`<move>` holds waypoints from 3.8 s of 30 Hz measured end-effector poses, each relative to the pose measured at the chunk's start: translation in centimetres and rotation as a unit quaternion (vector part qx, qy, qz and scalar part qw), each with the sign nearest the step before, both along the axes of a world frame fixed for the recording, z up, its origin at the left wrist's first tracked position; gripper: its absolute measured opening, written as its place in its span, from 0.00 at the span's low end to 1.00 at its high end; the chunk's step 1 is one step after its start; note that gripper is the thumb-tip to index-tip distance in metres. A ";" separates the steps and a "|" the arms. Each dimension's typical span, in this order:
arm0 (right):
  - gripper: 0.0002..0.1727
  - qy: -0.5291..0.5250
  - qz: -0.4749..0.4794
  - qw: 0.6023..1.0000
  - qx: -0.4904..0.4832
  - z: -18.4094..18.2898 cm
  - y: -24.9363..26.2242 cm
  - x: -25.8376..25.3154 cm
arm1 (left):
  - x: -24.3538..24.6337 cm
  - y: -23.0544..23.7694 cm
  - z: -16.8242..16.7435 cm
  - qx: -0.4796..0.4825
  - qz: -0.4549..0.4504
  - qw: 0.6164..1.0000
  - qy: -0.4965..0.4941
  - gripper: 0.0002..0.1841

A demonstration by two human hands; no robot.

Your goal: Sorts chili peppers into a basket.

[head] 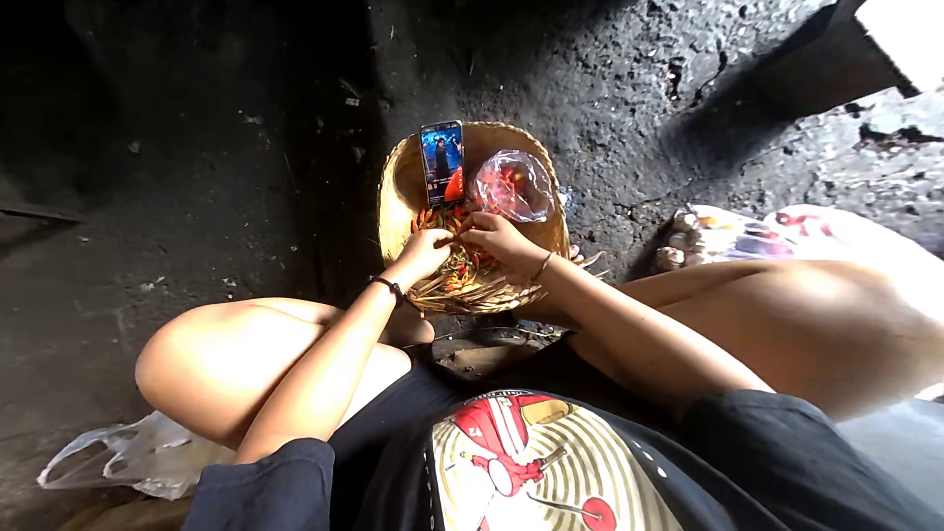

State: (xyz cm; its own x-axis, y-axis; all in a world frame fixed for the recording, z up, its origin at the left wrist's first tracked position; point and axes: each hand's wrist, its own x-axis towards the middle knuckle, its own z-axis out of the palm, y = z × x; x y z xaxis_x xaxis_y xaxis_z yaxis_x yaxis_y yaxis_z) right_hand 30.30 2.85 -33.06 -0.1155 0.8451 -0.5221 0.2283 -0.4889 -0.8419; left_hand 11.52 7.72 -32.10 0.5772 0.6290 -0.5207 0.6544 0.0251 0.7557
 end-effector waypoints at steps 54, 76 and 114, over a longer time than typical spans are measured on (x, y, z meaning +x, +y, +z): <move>0.14 -0.089 -0.046 0.995 -0.003 -3.0 -0.2 1.0 | -1.1 0.7 1.1 0.169 -0.097 0.951 0.241 0.12; 0.13 -0.341 0.172 0.924 -0.011 -2.8 -1.3 -0.1 | 0.1 -1.4 -1.3 0.130 -0.065 0.989 0.028 0.12; 0.15 -0.185 0.053 0.973 0.127 -0.9 -1.7 -2.7 | 0.4 -0.8 -0.9 -0.094 0.193 0.976 -0.038 0.16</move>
